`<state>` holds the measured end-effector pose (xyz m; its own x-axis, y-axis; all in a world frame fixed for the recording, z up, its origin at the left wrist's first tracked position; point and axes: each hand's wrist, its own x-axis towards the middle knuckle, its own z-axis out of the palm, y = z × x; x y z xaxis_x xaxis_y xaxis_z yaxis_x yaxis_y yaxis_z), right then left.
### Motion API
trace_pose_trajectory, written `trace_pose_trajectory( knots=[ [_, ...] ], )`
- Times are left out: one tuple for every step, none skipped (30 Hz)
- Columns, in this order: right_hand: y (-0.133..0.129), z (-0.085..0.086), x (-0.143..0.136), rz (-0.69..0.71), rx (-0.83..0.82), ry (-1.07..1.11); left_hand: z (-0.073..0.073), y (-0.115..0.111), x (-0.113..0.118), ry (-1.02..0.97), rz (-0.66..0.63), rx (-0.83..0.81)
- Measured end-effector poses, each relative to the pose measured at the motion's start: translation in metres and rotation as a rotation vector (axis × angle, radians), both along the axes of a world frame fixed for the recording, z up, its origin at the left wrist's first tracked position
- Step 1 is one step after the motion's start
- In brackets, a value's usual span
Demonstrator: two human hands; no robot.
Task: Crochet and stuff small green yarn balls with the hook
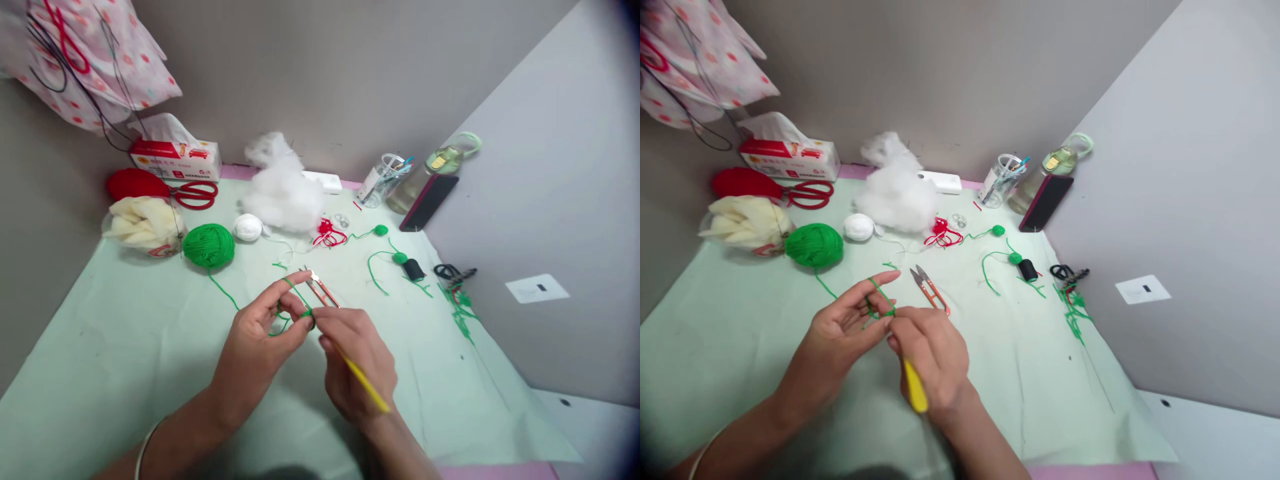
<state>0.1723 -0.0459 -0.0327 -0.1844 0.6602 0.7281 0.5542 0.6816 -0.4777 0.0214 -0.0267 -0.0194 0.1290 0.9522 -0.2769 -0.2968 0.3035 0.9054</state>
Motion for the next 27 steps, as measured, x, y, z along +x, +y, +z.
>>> trace_pose_trajectory(
  knots=[
    [0.0, -0.002, -0.001, -0.041, 0.059, -0.057, 0.001, 0.0, 0.001, -0.057, -0.017, -0.044],
    [0.0, -0.004, -0.002, -0.079, 0.1, -0.099, 0.002, 0.001, 0.001, -0.143, -0.054, -0.106],
    [0.0, -0.004, -0.002, -0.106, 0.108, -0.111, 0.002, 0.002, 0.001, -0.245, -0.102, -0.176],
    [0.001, -0.004, -0.002, -0.111, 0.076, -0.084, 0.003, 0.003, 0.0, -0.342, -0.145, -0.239],
    [0.001, -0.002, -0.001, -0.099, 0.012, -0.009, 0.003, 0.005, -0.001, -0.419, -0.175, -0.285],
    [0.002, 0.0, -0.001, -0.076, -0.068, 0.114, 0.004, 0.006, -0.002, -0.465, -0.186, -0.308],
    [0.003, 0.002, 0.0, -0.043, -0.153, 0.267, 0.004, 0.007, -0.003, -0.477, -0.183, -0.311],
    [0.004, 0.004, 0.001, -0.003, -0.237, 0.424, 0.005, 0.008, -0.004, -0.459, -0.166, -0.298],
    [0.005, 0.005, 0.001, 0.036, -0.31, 0.566, 0.006, 0.008, -0.004, -0.424, -0.146, -0.277],
    [0.007, 0.005, 0.001, 0.078, -0.37, 0.672, 0.006, 0.008, -0.005, -0.383, -0.133, -0.254],
    [0.008, 0.005, 0.002, 0.116, -0.422, 0.743, 0.006, 0.007, -0.005, -0.348, -0.121, -0.233],
    [0.009, 0.005, 0.001, 0.148, -0.464, 0.78, 0.006, 0.007, -0.005, -0.319, -0.109, -0.213],
    [0.01, 0.004, 0.001, 0.161, -0.495, 0.794, 0.006, 0.006, -0.005, -0.296, -0.099, -0.195],
    [0.01, 0.003, 0.001, 0.158, -0.506, 0.795, 0.006, 0.006, -0.005, -0.279, -0.091, -0.18],
    [0.01, 0.003, 0.001, 0.142, -0.502, 0.791, 0.005, 0.006, -0.006, -0.265, -0.087, -0.167],
    [0.009, 0.003, 0.0, 0.123, -0.488, 0.788, 0.004, 0.007, -0.006, -0.252, -0.08, -0.154],
    [0.009, 0.004, 0.0, 0.105, -0.472, 0.79, 0.004, 0.007, -0.007, -0.239, -0.075, -0.143],
    [0.008, 0.005, 0.0, 0.096, -0.459, 0.799, 0.003, 0.007, -0.007, -0.227, -0.072, -0.136],
    [0.008, 0.005, 0.0, 0.098, -0.458, 0.818, 0.003, 0.007, -0.008, -0.22, -0.069, -0.133],
    [0.008, 0.006, 0.0, 0.113, -0.471, 0.842, 0.002, 0.007, -0.008, -0.217, -0.068, -0.133],
    [0.009, 0.007, 0.0, 0.136, -0.495, 0.867, 0.002, 0.006, -0.007, -0.217, -0.071, -0.134],
    [0.01, 0.007, 0.0, 0.161, -0.521, 0.88, 0.001, 0.006, -0.007, -0.223, -0.078, -0.133],
    [0.011, 0.007, 0.0, 0.179, -0.539, 0.875, 0.0, 0.005, -0.006, -0.234, -0.09, -0.129],
    [0.011, 0.006, 0.0, 0.184, -0.539, 0.849, 0.0, 0.004, -0.005, -0.246, -0.101, -0.125],
    [0.011, 0.006, -0.001, 0.176, -0.521, 0.807, -0.001, 0.003, -0.003, -0.254, -0.108, -0.121],
    [0.011, 0.006, -0.002, 0.156, -0.492, 0.754, -0.001, 0.002, -0.002, -0.255, -0.107, -0.115],
    [0.01, 0.005, -0.003, 0.132, -0.455, 0.692, -0.001, 0.001, -0.001, -0.249, -0.098, -0.108]
  ],
)
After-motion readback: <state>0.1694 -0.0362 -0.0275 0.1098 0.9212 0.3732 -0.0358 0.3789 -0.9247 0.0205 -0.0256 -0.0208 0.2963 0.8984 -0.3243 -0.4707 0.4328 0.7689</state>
